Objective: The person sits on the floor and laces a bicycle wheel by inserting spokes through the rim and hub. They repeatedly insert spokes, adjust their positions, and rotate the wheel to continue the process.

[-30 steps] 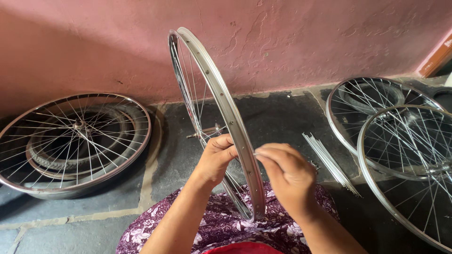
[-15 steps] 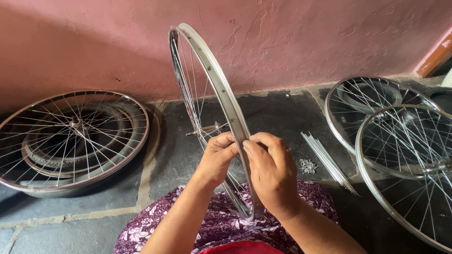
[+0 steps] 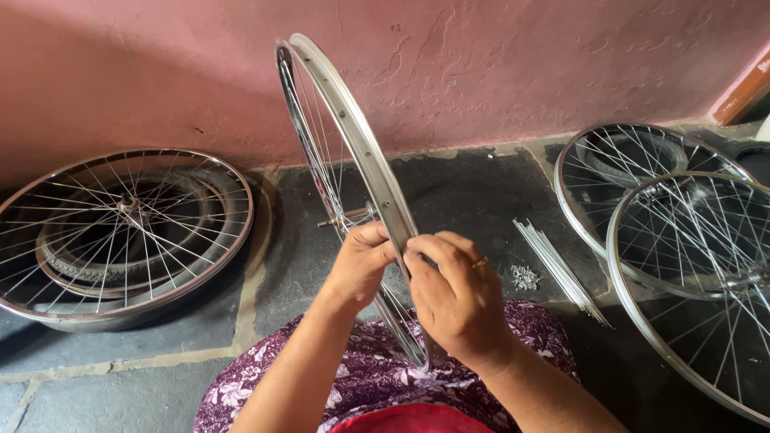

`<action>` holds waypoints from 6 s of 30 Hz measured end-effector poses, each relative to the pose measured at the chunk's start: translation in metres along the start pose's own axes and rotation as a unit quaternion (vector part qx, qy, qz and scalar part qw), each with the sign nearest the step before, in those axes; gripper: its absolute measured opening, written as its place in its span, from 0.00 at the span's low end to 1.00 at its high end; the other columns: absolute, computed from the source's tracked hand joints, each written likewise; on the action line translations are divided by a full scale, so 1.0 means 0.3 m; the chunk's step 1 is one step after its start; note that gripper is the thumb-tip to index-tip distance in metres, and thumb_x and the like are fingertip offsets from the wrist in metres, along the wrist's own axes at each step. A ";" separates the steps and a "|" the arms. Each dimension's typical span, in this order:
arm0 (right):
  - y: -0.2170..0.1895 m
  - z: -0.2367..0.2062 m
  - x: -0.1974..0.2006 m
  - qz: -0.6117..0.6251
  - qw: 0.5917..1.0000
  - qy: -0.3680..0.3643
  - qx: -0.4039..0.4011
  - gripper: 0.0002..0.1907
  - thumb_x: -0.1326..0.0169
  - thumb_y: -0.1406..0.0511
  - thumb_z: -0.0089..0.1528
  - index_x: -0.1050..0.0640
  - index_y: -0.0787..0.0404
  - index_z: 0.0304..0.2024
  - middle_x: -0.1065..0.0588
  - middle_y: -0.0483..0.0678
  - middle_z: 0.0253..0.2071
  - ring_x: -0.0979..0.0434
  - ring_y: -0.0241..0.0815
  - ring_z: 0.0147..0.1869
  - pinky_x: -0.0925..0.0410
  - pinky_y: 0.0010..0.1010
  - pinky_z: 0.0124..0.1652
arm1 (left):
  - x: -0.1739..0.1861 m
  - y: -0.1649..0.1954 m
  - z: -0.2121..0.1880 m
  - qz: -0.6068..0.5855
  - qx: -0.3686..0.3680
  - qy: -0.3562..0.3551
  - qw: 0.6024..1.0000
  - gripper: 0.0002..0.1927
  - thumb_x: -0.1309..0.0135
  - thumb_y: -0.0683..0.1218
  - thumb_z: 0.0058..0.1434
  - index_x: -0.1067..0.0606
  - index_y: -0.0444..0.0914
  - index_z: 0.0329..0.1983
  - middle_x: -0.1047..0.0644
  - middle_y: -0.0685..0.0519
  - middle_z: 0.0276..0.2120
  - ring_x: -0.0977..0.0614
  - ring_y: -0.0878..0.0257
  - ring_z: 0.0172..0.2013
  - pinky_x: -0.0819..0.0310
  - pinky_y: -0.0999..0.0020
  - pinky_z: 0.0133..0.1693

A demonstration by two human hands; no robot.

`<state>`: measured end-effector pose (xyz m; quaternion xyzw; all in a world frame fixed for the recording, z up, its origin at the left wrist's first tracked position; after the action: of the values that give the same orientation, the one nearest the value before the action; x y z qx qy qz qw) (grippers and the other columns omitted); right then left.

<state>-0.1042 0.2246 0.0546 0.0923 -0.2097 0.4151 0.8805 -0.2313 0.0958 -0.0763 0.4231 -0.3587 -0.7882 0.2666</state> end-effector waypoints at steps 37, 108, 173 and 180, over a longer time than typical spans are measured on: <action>0.013 -0.606 -0.256 0.325 0.921 0.007 -0.214 0.39 0.52 0.75 0.67 0.57 0.68 0.75 0.30 0.61 0.60 0.26 0.49 0.64 0.33 0.40 0.64 | -0.060 0.008 -0.001 0.050 0.023 -0.071 0.996 0.14 0.42 0.52 0.71 0.21 0.36 0.43 0.20 0.57 0.37 0.21 0.68 0.40 0.26 0.68 0.46; 0.956 -1.268 -0.050 -0.185 0.832 -0.202 -0.482 0.22 0.42 0.59 0.62 0.22 0.62 0.56 0.23 0.58 0.57 0.26 0.60 0.62 0.33 0.48 0.61 | -0.075 0.386 -0.475 0.445 -0.137 0.235 0.853 0.39 0.49 0.29 0.48 0.37 0.31 0.67 0.29 0.40 0.65 0.31 0.48 0.73 0.45 0.56 0.73; 0.772 -1.867 0.268 -0.250 0.544 -0.233 -0.766 0.31 0.64 0.43 0.73 0.23 0.54 0.62 0.25 0.62 0.61 0.27 0.67 0.63 0.36 0.59 0.57 | 0.046 0.314 -0.543 0.340 -0.087 0.216 0.911 0.35 0.52 0.28 0.49 0.37 0.31 0.64 0.32 0.40 0.67 0.34 0.49 0.72 0.45 0.48 0.71; 0.820 -1.867 0.259 -0.304 0.554 -0.279 -0.723 0.29 0.55 0.44 0.73 0.19 0.59 0.52 0.21 0.64 0.55 0.22 0.71 0.56 0.32 0.58 0.52 | -0.004 0.400 -0.476 0.393 -0.103 0.194 0.893 0.39 0.42 0.35 0.53 0.40 0.33 0.70 0.29 0.41 0.64 0.29 0.54 0.68 0.40 0.54 0.71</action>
<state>-0.0855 0.6238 -0.4148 -0.4056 -0.6337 -0.2150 0.6227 -0.0940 -0.0240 -0.0356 0.3627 -0.3538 -0.5537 0.6608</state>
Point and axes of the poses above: each hand's wrist, its own z-axis towards the middle knuckle, its own x-axis out of the back of the hand, y = z × x, the point moved 6 cm from there along z, towards the middle knuckle
